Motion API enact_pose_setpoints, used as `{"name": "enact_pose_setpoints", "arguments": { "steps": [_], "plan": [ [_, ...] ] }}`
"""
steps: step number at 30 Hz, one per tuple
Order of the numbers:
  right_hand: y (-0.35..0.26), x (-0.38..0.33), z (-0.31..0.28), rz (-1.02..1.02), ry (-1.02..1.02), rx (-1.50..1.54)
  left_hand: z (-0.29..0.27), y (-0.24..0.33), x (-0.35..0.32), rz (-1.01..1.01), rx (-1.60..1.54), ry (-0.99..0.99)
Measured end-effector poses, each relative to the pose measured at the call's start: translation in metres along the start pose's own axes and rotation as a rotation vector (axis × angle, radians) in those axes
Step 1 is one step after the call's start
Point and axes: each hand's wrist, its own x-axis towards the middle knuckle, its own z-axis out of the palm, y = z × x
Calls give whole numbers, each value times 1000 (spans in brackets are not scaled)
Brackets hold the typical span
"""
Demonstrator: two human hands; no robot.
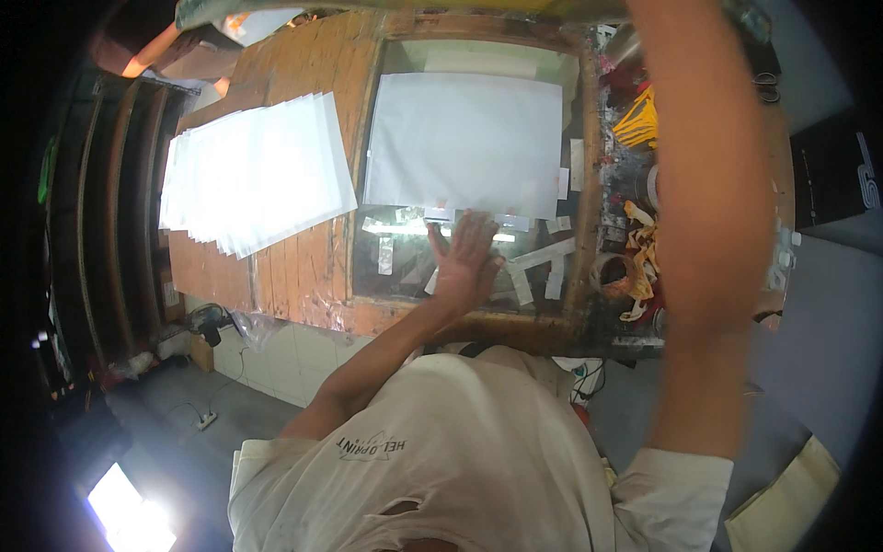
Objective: The person screen prints orange logos onto white sheets, placing each sheet on the printing table, lowering the screen frame, and using a squeegee to apply the ink before lifting the frame and moving the sheet to a pile.
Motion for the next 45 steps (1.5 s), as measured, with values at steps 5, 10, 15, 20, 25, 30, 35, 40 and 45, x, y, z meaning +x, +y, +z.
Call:
{"name": "enact_pose_setpoints", "arguments": {
  "steps": [5,10,15,20,25,30,35,40,45],
  "plan": [
    [47,-109,82,-323,146,-244,-99,-1,-11,-69,-1103,389],
    [93,-234,221,-345,15,-191,-116,1,-42,-741,-2015,310],
    [111,-233,276,-268,3,-153,-57,-30,-32,-1049,-1859,194],
    [119,-253,293,-222,-140,-139,-29,-43,-40,-1116,-1876,234],
    [129,-233,314,-254,-16,-204,-37,-36,-37,-1077,-1897,202],
    [154,-137,329,-241,18,-242,-44,-31,-28,-1141,-1850,248],
    [177,-36,349,-196,58,-319,-46,-31,-29,-1179,-1826,208],
    [194,10,341,-237,-122,-261,-45,-32,-28,-1214,-1803,224],
    [194,9,338,-247,-7,-274,-45,-33,-32,-1150,-1839,224]
  ]
}}
